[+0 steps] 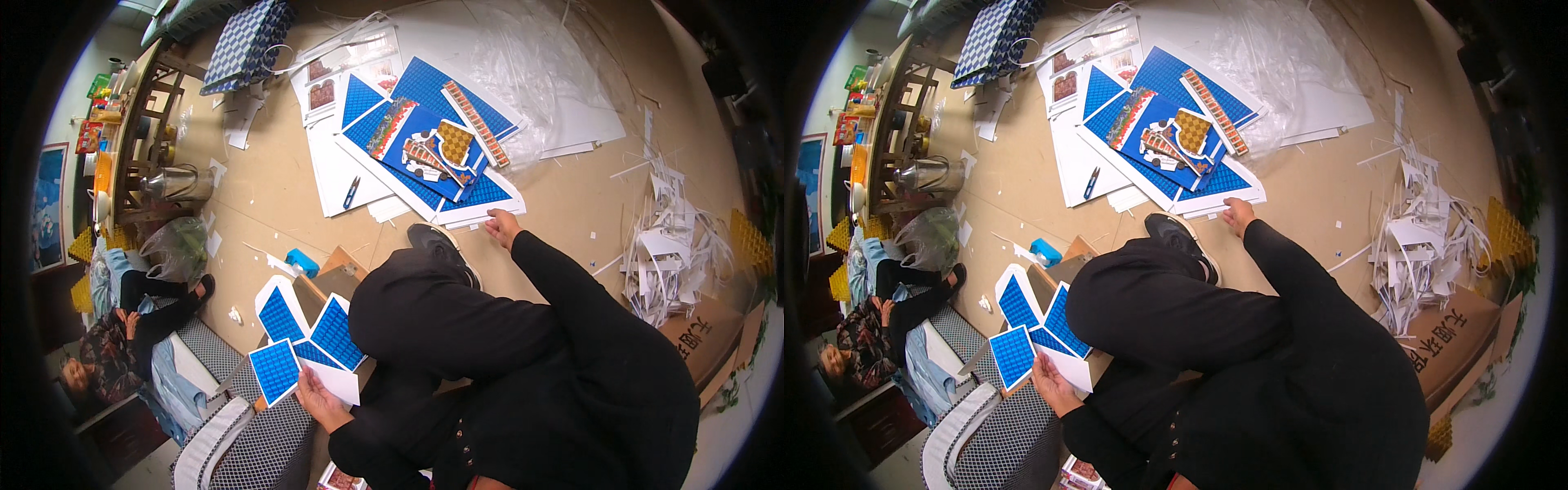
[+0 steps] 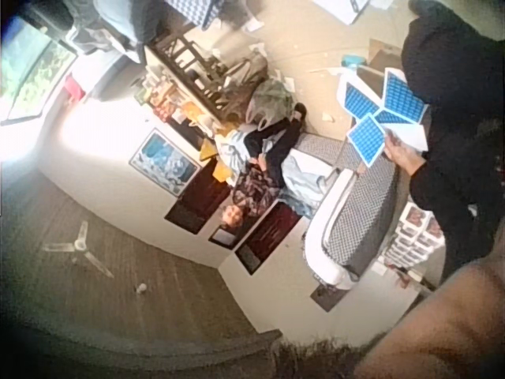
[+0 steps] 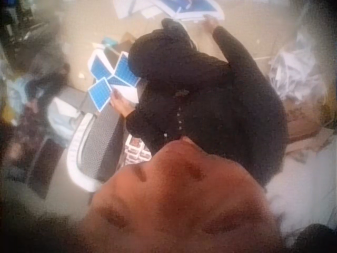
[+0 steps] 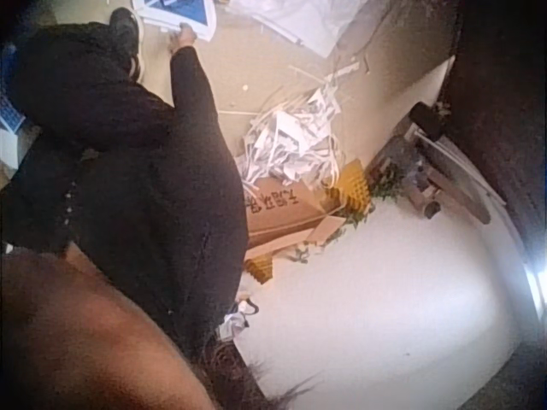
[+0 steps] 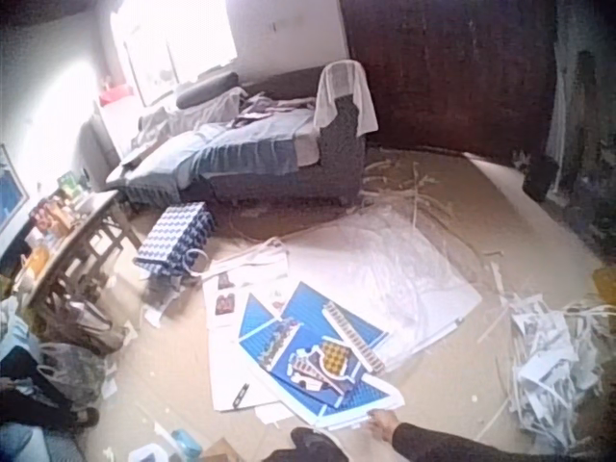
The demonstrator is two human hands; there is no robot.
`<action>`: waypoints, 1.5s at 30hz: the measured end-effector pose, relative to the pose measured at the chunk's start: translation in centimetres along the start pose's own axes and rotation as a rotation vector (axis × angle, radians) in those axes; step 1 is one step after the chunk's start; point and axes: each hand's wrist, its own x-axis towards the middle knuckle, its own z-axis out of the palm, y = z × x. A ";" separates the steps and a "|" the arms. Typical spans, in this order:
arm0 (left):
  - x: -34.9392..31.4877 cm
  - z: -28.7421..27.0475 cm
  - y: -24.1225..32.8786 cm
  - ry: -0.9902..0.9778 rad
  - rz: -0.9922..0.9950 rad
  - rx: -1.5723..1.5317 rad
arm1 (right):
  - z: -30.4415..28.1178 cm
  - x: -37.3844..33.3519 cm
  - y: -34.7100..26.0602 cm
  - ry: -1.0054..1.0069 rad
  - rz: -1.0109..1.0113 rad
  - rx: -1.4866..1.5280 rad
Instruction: The person sits on the floor and assembles small paper boxes by folding printed blue and white sheets. They use a tape dispenser to secure the edges and fold the flaps into place, creating a stack of finished boxes.
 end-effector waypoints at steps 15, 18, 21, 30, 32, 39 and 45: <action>1.0 -1.3 -1.0 -0.004 -0.014 -0.073 | -0.9 1.0 1.2 -0.141 0.062 0.371; 1.5 -2.2 -1.7 -0.042 0.056 -0.083 | -1.9 2.6 1.9 -0.232 0.082 0.443; 0.7 0.0 -0.9 -0.062 0.036 -0.128 | -4.7 6.3 2.2 -0.267 0.039 0.480; 0.6 -1.3 -0.9 0.013 0.050 -0.106 | -3.3 5.4 1.7 -0.082 0.065 0.392; 0.2 -1.6 -0.1 0.046 0.058 -0.102 | -2.8 4.9 0.8 -0.103 0.110 0.383; -0.3 -3.2 5.9 0.069 0.271 -0.237 | 3.1 2.7 -5.1 -0.331 0.044 0.031; -2.0 -7.7 6.1 0.288 0.377 -0.388 | 14.5 -22.9 -11.3 -0.910 -0.702 -0.404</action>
